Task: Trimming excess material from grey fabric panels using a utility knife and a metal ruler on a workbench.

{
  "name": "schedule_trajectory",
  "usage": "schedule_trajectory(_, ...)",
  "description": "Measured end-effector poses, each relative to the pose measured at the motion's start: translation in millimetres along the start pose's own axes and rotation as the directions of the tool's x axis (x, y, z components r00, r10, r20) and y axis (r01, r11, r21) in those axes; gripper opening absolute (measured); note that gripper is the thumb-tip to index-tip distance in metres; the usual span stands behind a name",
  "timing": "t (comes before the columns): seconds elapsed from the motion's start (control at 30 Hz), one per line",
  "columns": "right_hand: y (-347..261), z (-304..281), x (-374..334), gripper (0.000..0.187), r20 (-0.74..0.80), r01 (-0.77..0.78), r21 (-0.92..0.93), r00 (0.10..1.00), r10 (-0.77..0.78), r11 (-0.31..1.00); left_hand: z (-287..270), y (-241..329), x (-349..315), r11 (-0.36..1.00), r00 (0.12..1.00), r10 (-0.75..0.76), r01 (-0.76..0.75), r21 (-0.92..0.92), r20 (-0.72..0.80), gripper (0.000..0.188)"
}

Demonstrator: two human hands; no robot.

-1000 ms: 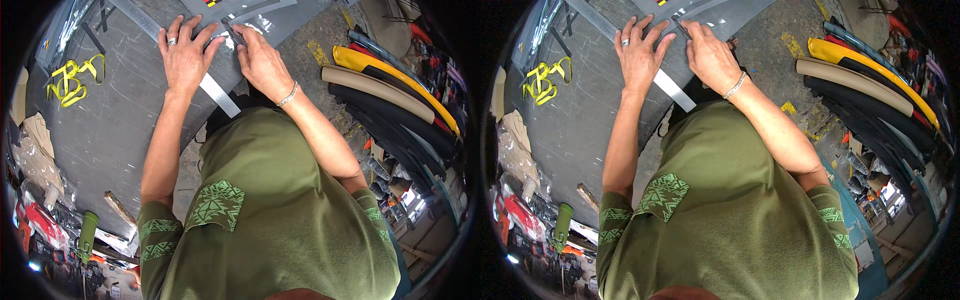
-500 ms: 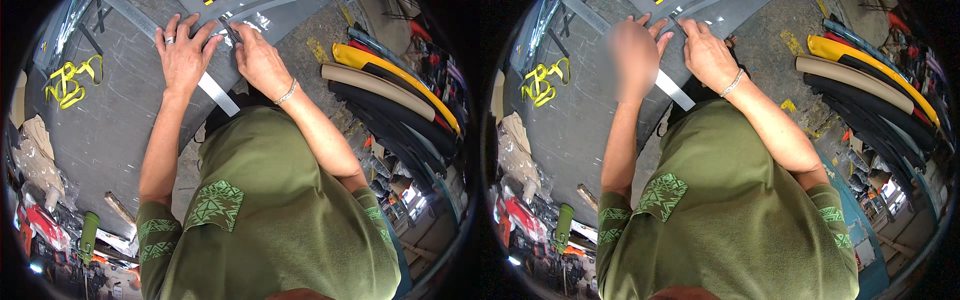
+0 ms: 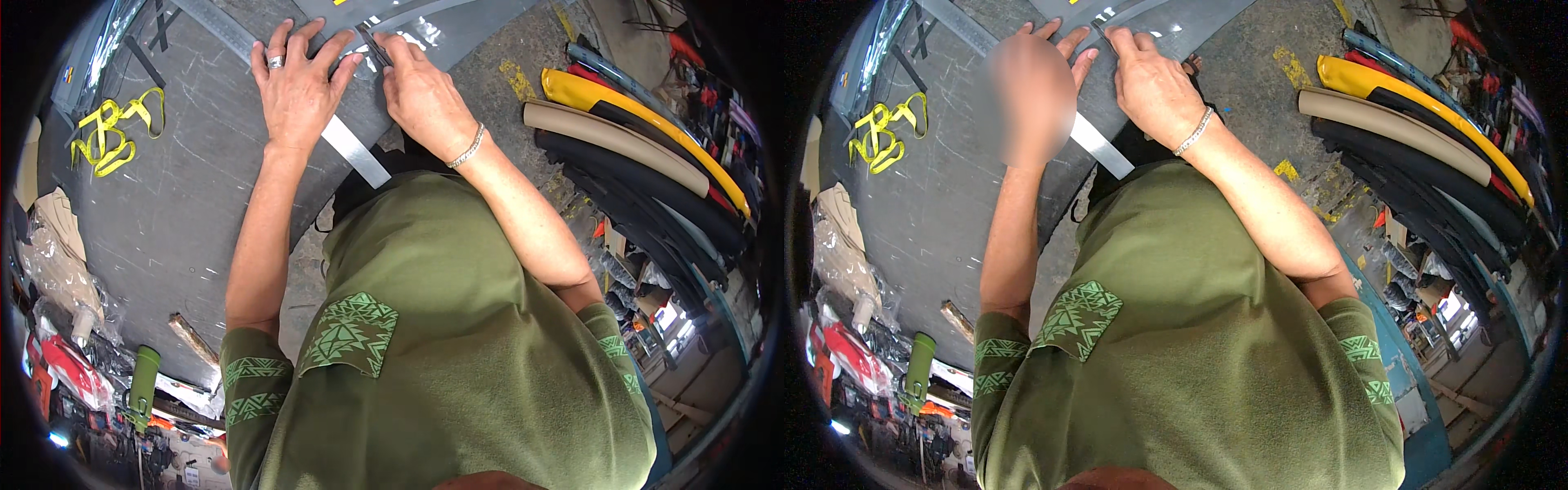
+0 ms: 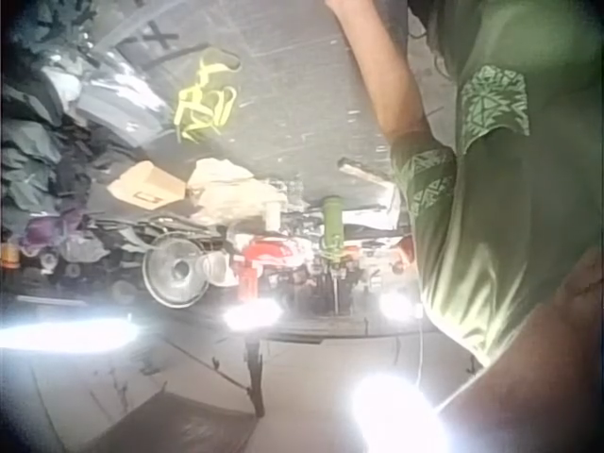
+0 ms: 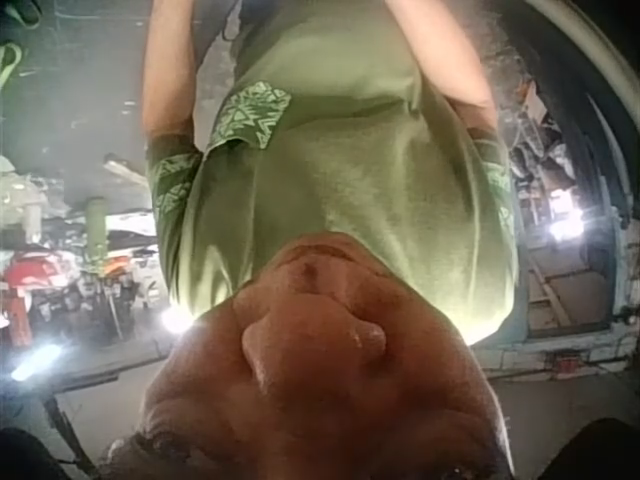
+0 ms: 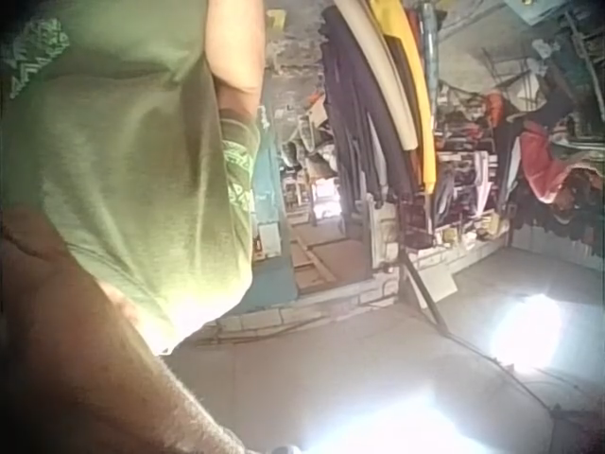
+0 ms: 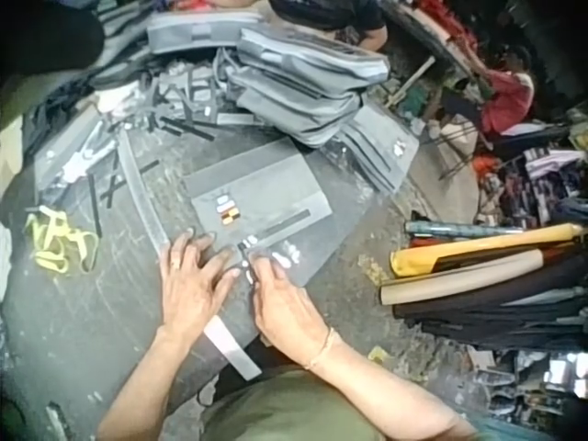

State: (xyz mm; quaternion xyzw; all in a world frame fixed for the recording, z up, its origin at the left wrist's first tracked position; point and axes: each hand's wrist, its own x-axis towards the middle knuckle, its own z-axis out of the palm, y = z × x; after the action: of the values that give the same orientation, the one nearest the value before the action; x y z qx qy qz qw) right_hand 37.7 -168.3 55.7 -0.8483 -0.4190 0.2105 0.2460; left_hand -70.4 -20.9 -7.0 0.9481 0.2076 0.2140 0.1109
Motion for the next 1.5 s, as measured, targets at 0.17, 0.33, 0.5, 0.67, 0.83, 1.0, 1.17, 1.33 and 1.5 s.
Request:
schedule_trajectory(0.17,-1,0,7,0.039,0.038,-0.023,-0.033,0.999,0.024,0.999,1,-1,4,1.0,1.0,-0.001,0.001,0.002,-0.009,0.033)
schedule_trajectory(0.33,7,-5,9,0.037,-0.007,0.069,-0.034,0.998,-0.07,0.997,0,2,1,1.0,1.0,-0.006,0.006,-0.012,-0.021,0.031)
schedule_trajectory(0.5,-8,-35,24,0.034,-0.113,-0.071,-0.017,0.991,0.068,0.997,-4,0,0,0.998,0.999,-0.039,0.039,-0.04,0.012,0.038)
schedule_trajectory(0.67,30,-17,68,0.028,-0.197,0.315,-0.162,0.918,-0.343,0.935,-6,4,2,0.995,0.996,-0.067,0.071,-0.066,0.064,0.045)
schedule_trajectory(0.83,23,-12,68,0.03,-0.103,0.328,-0.183,0.931,-0.35,0.927,-5,3,0,0.994,0.996,-0.084,0.086,-0.062,0.044,0.047)
schedule_trajectory(1.0,31,-7,76,0.031,-0.093,0.36,-0.136,0.923,-0.373,0.923,-6,3,0,0.999,0.995,-0.053,0.053,0.004,0.08,0.046)
schedule_trajectory(1.17,49,-35,88,0.017,-0.142,0.274,-0.032,0.951,-0.275,0.961,-4,2,0,0.999,0.996,-0.047,0.046,0.024,0.073,0.047)
schedule_trajectory(1.33,8,-96,67,0.028,-0.134,-0.035,0.41,0.986,0.098,0.911,-6,-2,-1,0.989,0.994,-0.068,0.079,-0.129,0.082,0.051)
schedule_trajectory(1.5,-20,-110,3,0.031,0.326,-0.28,0.545,0.939,0.108,0.791,-70,42,1,0.571,0.902,-0.15,0.413,-0.71,0.404,0.097)
